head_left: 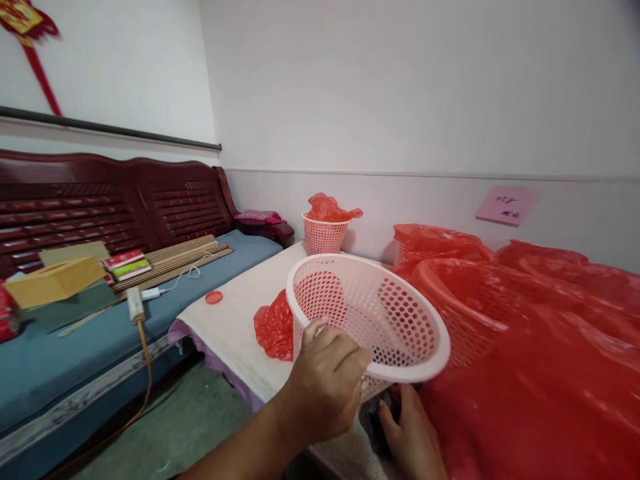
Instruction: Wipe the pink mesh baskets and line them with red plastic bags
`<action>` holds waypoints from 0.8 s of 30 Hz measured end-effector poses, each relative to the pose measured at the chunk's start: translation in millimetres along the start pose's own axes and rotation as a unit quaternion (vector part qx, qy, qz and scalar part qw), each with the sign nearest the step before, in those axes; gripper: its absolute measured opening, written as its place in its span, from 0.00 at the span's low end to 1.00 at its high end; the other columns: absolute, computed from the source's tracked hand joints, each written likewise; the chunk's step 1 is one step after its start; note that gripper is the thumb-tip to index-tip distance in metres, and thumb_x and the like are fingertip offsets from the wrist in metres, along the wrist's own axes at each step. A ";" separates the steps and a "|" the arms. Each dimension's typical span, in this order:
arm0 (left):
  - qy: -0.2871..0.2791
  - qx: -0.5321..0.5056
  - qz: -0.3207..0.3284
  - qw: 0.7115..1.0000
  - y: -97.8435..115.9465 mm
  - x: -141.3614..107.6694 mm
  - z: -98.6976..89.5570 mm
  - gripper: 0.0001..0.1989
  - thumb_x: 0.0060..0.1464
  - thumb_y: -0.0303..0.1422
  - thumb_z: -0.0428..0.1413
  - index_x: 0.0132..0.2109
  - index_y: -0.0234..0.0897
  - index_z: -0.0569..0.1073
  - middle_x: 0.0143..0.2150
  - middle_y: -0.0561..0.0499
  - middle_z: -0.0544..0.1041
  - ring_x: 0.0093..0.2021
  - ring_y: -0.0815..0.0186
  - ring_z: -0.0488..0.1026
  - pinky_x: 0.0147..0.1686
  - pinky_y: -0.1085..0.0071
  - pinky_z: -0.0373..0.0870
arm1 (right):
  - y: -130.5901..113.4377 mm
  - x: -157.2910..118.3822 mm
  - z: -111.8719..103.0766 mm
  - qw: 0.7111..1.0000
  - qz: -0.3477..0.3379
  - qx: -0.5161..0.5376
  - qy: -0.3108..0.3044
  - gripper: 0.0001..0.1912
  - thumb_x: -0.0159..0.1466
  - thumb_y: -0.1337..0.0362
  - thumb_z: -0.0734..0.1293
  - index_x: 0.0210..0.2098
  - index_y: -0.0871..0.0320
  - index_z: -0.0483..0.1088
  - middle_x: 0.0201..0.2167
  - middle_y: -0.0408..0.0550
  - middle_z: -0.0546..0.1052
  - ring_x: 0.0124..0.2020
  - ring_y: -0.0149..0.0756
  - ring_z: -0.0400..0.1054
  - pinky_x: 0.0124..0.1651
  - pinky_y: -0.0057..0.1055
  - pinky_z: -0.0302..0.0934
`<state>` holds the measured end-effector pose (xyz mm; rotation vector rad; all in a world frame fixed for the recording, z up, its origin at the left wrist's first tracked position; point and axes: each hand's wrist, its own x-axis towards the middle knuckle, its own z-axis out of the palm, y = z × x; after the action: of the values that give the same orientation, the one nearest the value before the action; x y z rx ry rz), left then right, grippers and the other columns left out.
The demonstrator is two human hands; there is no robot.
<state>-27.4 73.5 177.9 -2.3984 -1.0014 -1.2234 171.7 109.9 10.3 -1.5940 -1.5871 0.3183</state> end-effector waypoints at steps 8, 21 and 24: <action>0.121 -0.134 -0.022 0.983 -17.6 -29.0 -18.2 0.19 0.52 0.25 0.54 0.52 0.36 0.69 0.48 0.44 0.74 0.52 0.59 0.69 0.59 0.53 0.58 | -13.6 2.6 5.0 1.000 -0.009 0.011 -0.024 0.20 0.57 0.55 0.59 0.47 0.56 0.63 0.43 0.56 0.76 0.45 0.48 0.72 0.46 0.42 0.66; 0.070 -0.292 -0.653 0.695 -130.7 -136.2 71.9 0.13 0.60 0.38 0.56 0.48 0.34 0.72 0.40 0.50 0.76 0.33 0.69 0.74 0.32 0.68 0.74 | -6.8 3.4 13.5 1.000 0.014 0.018 0.005 0.16 0.61 0.55 0.58 0.45 0.55 0.64 0.44 0.55 0.75 0.45 0.47 0.71 0.47 0.41 0.64; 0.024 -0.302 -0.682 0.665 -142.3 -137.0 82.0 0.14 0.60 0.37 0.56 0.50 0.35 0.71 0.43 0.48 0.76 0.36 0.67 0.75 0.34 0.66 0.75 | -12.9 2.7 12.5 0.999 0.029 0.016 -0.001 0.17 0.61 0.55 0.58 0.46 0.55 0.64 0.43 0.55 0.76 0.46 0.48 0.71 0.47 0.41 0.64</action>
<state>-130.7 156.0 9.8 -1.5584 -2.9963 -2.2426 154.4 115.0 12.6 -1.6192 -1.5322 0.3754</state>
